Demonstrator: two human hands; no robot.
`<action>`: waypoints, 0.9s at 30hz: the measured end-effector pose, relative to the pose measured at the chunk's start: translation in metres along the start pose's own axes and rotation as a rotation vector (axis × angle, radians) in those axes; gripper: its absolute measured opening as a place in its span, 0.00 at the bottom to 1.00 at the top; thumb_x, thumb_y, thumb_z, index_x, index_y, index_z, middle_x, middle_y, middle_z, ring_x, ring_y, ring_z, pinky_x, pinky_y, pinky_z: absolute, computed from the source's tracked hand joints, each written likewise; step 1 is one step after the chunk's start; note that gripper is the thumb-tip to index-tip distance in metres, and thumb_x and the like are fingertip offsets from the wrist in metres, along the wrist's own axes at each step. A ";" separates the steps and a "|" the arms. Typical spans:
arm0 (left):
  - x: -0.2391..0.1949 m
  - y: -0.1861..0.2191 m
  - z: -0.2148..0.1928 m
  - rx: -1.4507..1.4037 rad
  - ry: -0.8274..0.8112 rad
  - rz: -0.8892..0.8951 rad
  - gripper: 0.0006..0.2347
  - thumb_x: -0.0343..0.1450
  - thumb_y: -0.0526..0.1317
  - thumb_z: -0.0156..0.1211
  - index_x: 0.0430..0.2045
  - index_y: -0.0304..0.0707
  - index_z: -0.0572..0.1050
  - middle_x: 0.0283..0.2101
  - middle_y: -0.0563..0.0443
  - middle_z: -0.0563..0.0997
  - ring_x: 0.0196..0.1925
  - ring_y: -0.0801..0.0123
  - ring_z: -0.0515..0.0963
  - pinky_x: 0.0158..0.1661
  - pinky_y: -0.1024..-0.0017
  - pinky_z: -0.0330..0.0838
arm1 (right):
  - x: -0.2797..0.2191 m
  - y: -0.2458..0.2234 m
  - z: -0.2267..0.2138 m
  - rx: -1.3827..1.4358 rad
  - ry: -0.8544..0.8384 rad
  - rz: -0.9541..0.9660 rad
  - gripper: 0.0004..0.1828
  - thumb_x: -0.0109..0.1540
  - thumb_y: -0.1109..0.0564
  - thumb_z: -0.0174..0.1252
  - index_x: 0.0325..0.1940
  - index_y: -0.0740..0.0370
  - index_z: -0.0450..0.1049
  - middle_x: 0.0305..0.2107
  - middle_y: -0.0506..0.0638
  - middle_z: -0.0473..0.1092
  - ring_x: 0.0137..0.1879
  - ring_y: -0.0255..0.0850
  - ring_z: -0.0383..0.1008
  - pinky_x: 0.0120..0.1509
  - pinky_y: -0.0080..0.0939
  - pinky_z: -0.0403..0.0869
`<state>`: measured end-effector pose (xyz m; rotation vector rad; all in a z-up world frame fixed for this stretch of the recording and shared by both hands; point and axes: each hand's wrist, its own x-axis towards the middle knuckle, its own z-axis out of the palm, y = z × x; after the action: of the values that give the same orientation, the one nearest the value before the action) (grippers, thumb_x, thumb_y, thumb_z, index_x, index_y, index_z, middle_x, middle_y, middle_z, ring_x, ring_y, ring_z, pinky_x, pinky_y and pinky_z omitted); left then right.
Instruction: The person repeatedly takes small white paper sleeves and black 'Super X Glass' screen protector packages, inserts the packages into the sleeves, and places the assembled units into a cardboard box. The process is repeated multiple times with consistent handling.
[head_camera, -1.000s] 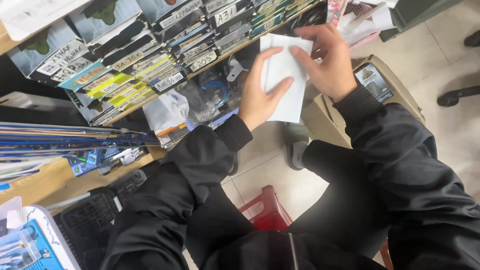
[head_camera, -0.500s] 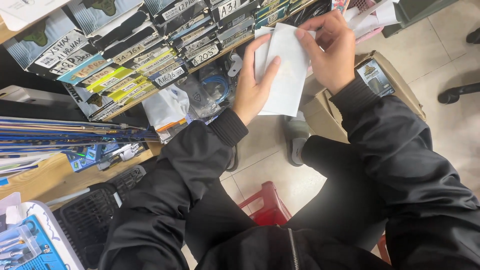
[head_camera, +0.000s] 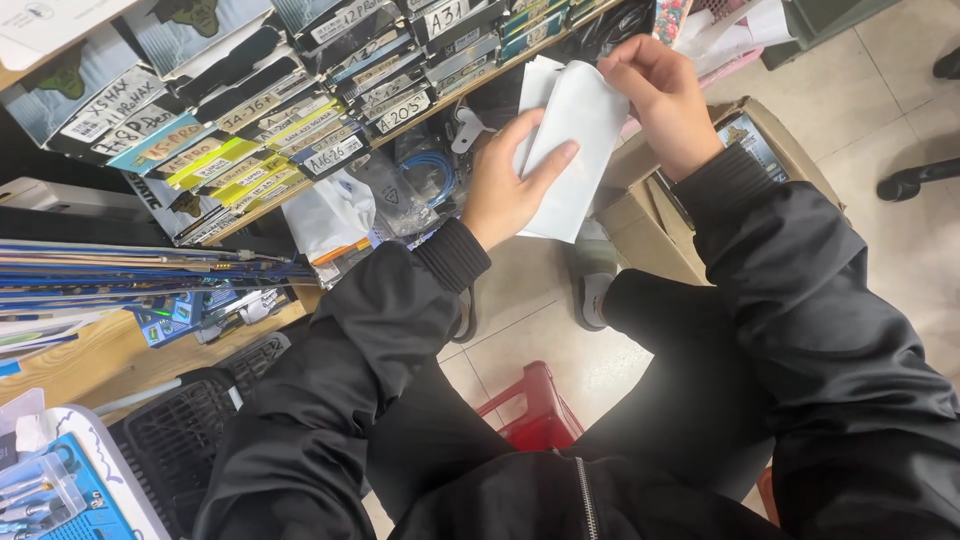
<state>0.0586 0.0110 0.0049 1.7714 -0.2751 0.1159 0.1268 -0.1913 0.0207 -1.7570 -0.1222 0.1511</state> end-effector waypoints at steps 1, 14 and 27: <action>0.000 0.001 0.000 -0.002 -0.010 -0.008 0.19 0.72 0.50 0.59 0.50 0.36 0.75 0.50 0.49 0.84 0.53 0.65 0.83 0.56 0.69 0.73 | -0.001 0.001 -0.002 -0.006 -0.048 -0.022 0.05 0.72 0.53 0.56 0.41 0.50 0.71 0.35 0.37 0.71 0.40 0.26 0.68 0.45 0.27 0.66; -0.001 -0.015 -0.001 -0.021 -0.247 -0.074 0.18 0.74 0.51 0.52 0.47 0.34 0.78 0.50 0.47 0.85 0.53 0.63 0.84 0.51 0.70 0.75 | 0.004 0.002 -0.010 0.403 0.077 0.086 0.10 0.69 0.47 0.56 0.47 0.53 0.76 0.36 0.37 0.73 0.42 0.27 0.73 0.46 0.27 0.70; 0.007 -0.035 -0.011 0.079 -0.196 -0.225 0.20 0.74 0.51 0.48 0.46 0.33 0.79 0.49 0.46 0.86 0.50 0.63 0.84 0.46 0.71 0.74 | 0.021 0.027 -0.043 0.576 0.559 -0.076 0.14 0.65 0.45 0.64 0.33 0.50 0.68 0.24 0.38 0.64 0.25 0.26 0.56 0.27 0.28 0.52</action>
<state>0.0749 0.0273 -0.0244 1.8823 -0.2122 -0.2121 0.1544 -0.2348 0.0014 -1.1625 0.2416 -0.3338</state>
